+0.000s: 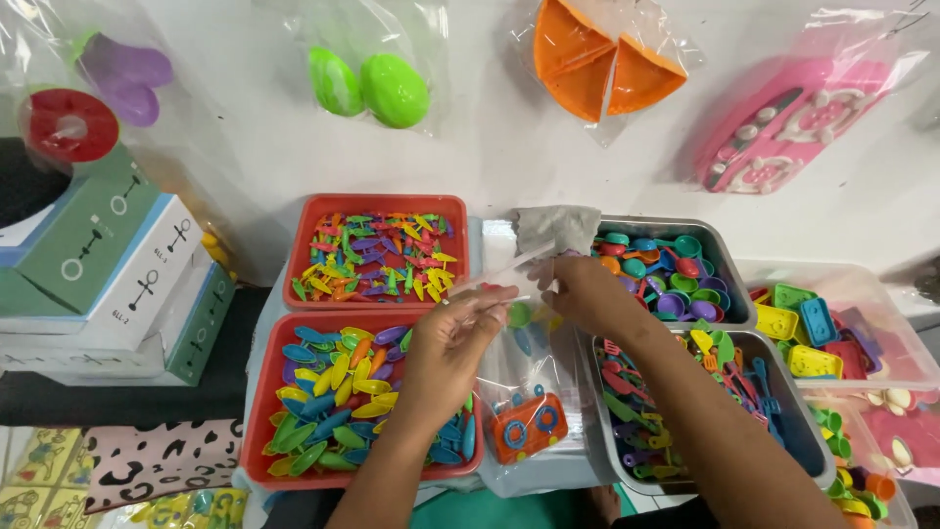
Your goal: The person puts various small plastic toy items into clear plastic bags by hand and then wipes down a yellow toy component with a cloth.
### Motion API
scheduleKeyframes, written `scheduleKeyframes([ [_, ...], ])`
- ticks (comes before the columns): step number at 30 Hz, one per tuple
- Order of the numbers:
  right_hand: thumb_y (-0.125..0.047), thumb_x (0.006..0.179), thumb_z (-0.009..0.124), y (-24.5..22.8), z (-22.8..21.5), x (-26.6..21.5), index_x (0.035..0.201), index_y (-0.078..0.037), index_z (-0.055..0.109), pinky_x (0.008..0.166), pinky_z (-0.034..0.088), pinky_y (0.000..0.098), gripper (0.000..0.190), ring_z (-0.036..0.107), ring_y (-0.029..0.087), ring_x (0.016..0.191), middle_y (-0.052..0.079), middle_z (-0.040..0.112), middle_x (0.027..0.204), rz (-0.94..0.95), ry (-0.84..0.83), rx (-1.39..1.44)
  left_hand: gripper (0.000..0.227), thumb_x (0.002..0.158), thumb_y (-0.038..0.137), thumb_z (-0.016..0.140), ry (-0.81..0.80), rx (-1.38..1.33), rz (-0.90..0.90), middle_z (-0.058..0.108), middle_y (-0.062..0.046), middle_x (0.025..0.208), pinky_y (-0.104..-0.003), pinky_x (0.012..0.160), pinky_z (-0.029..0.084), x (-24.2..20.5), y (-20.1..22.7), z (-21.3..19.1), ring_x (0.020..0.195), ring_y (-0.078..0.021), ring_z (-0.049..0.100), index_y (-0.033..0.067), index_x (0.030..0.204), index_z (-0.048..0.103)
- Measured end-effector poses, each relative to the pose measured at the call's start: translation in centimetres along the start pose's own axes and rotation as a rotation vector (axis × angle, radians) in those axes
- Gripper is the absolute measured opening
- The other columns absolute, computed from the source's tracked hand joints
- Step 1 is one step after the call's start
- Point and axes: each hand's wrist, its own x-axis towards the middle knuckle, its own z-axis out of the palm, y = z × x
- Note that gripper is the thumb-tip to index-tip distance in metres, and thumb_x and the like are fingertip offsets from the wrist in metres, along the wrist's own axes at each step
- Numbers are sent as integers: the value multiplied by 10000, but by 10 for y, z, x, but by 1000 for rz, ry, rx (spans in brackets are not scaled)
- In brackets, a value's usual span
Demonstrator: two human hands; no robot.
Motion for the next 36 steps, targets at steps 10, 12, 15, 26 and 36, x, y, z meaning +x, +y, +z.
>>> scheduleKeyframes([
  [10,-248,884,678,-10,7,6,950,-83,789,841,576,485,209,728,416,897,172,767,919,-248,70,24,286,990,180,632,14,-6,4,738,-212,1089,-421,925,583,2,-3,4,1067,-293,715,-3,1175,752],
  [12,-236,868,697,8,16,16,970,-100,804,861,579,470,201,739,364,924,126,774,940,-172,4,-1,289,988,174,636,22,3,-1,737,-209,1103,-420,934,582,1,-4,4,1082,-291,716,-12,1177,752],
  [15,-234,829,712,0,9,0,1025,-87,754,790,596,533,249,733,409,890,138,757,939,-142,-11,-22,282,981,140,637,15,9,-9,728,-212,1087,-417,942,582,1,3,3,1089,-302,714,-29,1179,744],
  [26,-291,833,591,-16,17,-24,1063,-282,715,770,621,521,262,761,374,869,93,755,873,-2,-91,-269,274,984,155,640,6,16,-15,731,-186,1062,-405,934,586,0,3,6,1059,-248,706,-4,1176,753],
  [36,-194,858,577,-22,26,-22,1114,-150,574,799,611,559,260,760,422,915,163,748,901,95,-117,-185,242,961,121,667,67,-33,26,758,-197,1042,-395,885,594,2,-5,8,981,-241,741,-37,1120,758],
])
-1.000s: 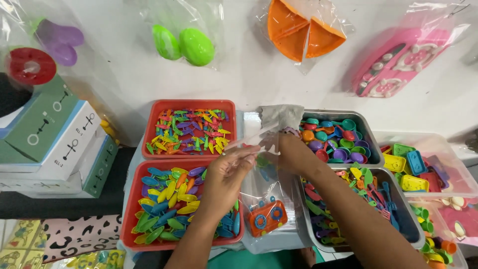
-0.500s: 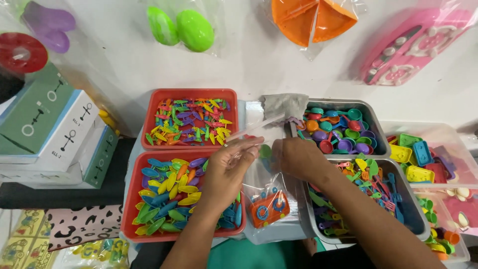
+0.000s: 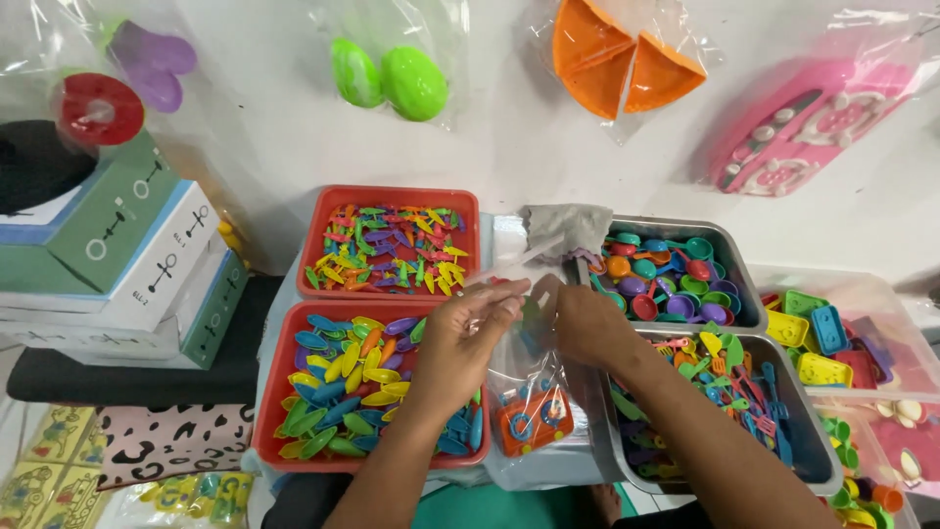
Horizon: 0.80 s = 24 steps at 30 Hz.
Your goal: The person puts various small plastic toy items into clear plastic bags by hand and then wipes down a yellow toy component with a cloth.
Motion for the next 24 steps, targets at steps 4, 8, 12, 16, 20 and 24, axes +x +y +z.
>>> scheduleKeyframes([
  [4,-176,744,749,5,-21,-13,1054,-140,708,816,595,519,315,743,403,952,142,766,905,-90,-5,192,270,960,115,662,-1,-25,-48,777,-174,995,-361,888,587,-2,5,-2,961,-187,711,-28,1171,755],
  [8,-102,752,762,16,-40,-26,959,-84,819,782,589,483,215,739,381,831,192,784,891,-108,87,450,301,939,125,704,-12,-61,-101,798,-173,978,-340,864,596,-2,7,-1,935,-162,727,-15,1199,764],
  [12,-72,790,850,55,-44,-25,1035,-13,803,761,572,435,257,680,291,828,200,765,929,-111,393,755,281,947,121,690,-2,-76,-103,806,-176,951,-315,844,598,-1,8,2,925,-142,710,-14,1182,768],
  [16,-18,876,785,54,-65,-54,1064,-39,800,805,535,377,190,627,227,924,169,724,1022,-227,565,988,267,944,125,689,3,-15,-106,805,-209,966,-371,878,597,-4,13,8,975,-186,711,-16,1154,775],
  [20,60,912,656,44,-76,-87,1151,-6,702,621,403,178,252,541,84,785,97,704,1145,-338,634,1177,237,899,91,708,3,34,-66,814,-159,1038,-238,802,632,-1,15,11,898,-163,775,-55,1078,758],
  [24,80,766,758,35,-72,-106,1000,-5,718,818,572,271,252,677,164,857,131,749,1024,-509,576,1189,252,879,77,732,-16,19,-132,823,-163,928,-225,752,636,-2,22,16,842,-163,789,-50,1093,765],
])
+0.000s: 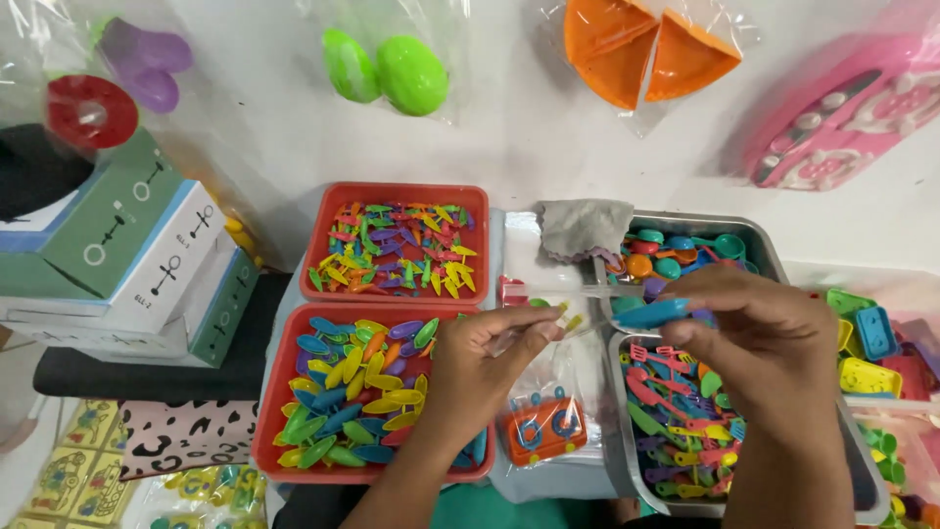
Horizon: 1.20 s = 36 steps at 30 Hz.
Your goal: The person puts various small plastic toy items into clear plastic bags by hand and then wipes down a yellow toy component with a cloth.
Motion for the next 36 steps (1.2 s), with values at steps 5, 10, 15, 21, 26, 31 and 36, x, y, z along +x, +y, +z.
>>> scheduleKeyframes([
  [5,69,716,800,-24,28,11,944,36,723,777,546,294,243,658,176,796,105,743,867,-55,-111,-252,228,857,43,752,-19,72,-4,823,-123,844,-180,552,543,-3,6,4,660,-98,703,-40,1067,784],
  [10,-11,730,832,-26,31,16,910,-17,743,858,469,319,201,613,165,818,61,748,875,-130,-116,-419,159,873,55,755,-84,69,21,797,-74,800,-191,534,474,-4,10,7,611,-65,613,-18,1009,795],
  [15,-14,734,812,-27,22,18,940,-14,779,991,507,349,209,628,241,1198,126,649,1253,-32,-176,-361,173,852,94,772,-144,154,44,813,-91,841,-203,495,432,-3,12,7,565,-64,569,7,998,807],
  [21,5,772,796,-24,24,16,934,1,767,807,510,286,165,631,202,1059,136,683,1237,-24,-141,-330,208,835,94,783,-145,145,53,811,-121,820,-204,536,510,-6,14,9,610,-67,632,-53,981,793],
  [26,-7,742,808,-32,25,19,912,-2,785,832,527,305,171,669,217,1115,111,700,1197,-3,-169,-366,175,819,81,804,-149,113,31,778,-100,747,-204,526,457,-7,9,7,594,-68,593,-26,958,810],
  [31,-28,737,828,-30,25,19,930,-39,802,759,512,282,195,661,179,1002,95,717,1172,24,-196,-369,183,812,116,818,-114,140,52,764,-92,705,-201,498,430,-7,11,8,566,-60,559,-30,923,812],
  [36,-45,721,840,-33,28,21,917,-50,816,715,530,278,197,690,181,988,86,741,1126,37,-194,-429,191,829,113,803,-117,143,25,769,-85,697,-192,463,422,-7,15,8,523,-39,537,-27,958,816],
])
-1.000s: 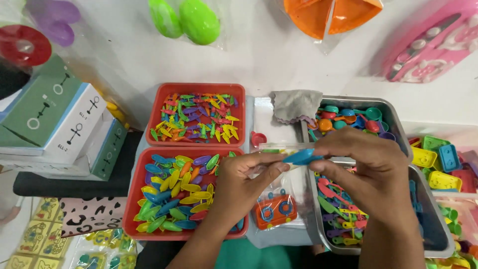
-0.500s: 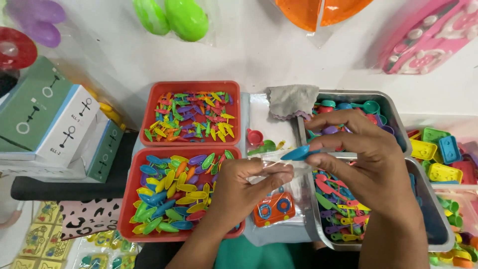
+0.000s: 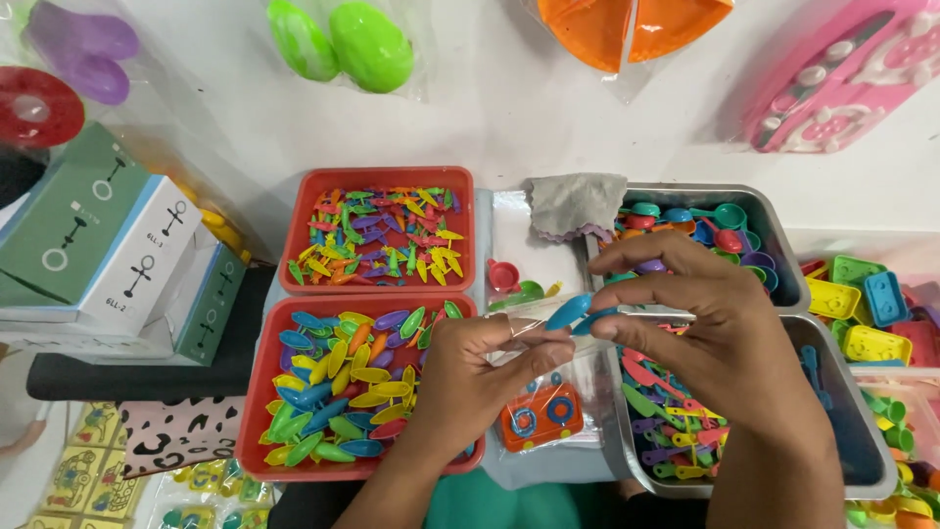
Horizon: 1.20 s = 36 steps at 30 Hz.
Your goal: The person puts various small plastic toy items into clear plastic bags by hand and then wipes down a yellow toy component with a cloth.
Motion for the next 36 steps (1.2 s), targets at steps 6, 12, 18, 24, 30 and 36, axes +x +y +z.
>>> scheduleKeyframes([
  [6,-33,728,829,-2,-1,2,915,-36,812,746,547,293,188,683,179,976,63,743,1081,-21,-42,6,178,826,125,811,19,-16,-9,755,-87,683,-195,443,380,-2,-3,0,525,-39,513,-22,926,822],
  [12,-61,724,845,-4,5,1,929,-57,825,784,562,303,207,697,185,1006,75,741,1094,-12,-58,-12,177,834,126,814,26,8,9,631,-16,553,-228,400,277,-2,-7,0,471,-29,392,-41,786,781],
  [18,-75,766,815,-10,9,4,944,-72,832,727,520,287,179,672,168,928,62,709,1069,-59,-97,-30,187,839,85,784,-49,-93,-30,800,-112,814,-200,573,547,-3,-9,0,669,-79,677,-43,974,790],
  [24,-217,510,942,-3,13,3,1276,-45,627,894,549,329,846,666,189,956,69,740,1090,75,-33,76,205,865,130,763,-86,-129,35,794,-131,815,-217,621,575,-4,-12,-3,659,-100,684,-57,948,777],
  [30,-7,647,942,30,4,-9,809,-33,722,520,415,234,275,505,74,585,-27,661,708,120,-126,214,321,884,54,729,-174,-202,-31,775,-82,901,-192,636,503,-4,0,-1,729,-60,617,-27,1194,752],
  [36,79,662,867,30,1,-11,878,6,743,614,391,229,259,500,102,681,34,649,809,49,7,405,242,871,185,778,-353,155,-210,596,24,607,-242,444,329,0,-5,-7,499,-68,397,73,1076,841],
])
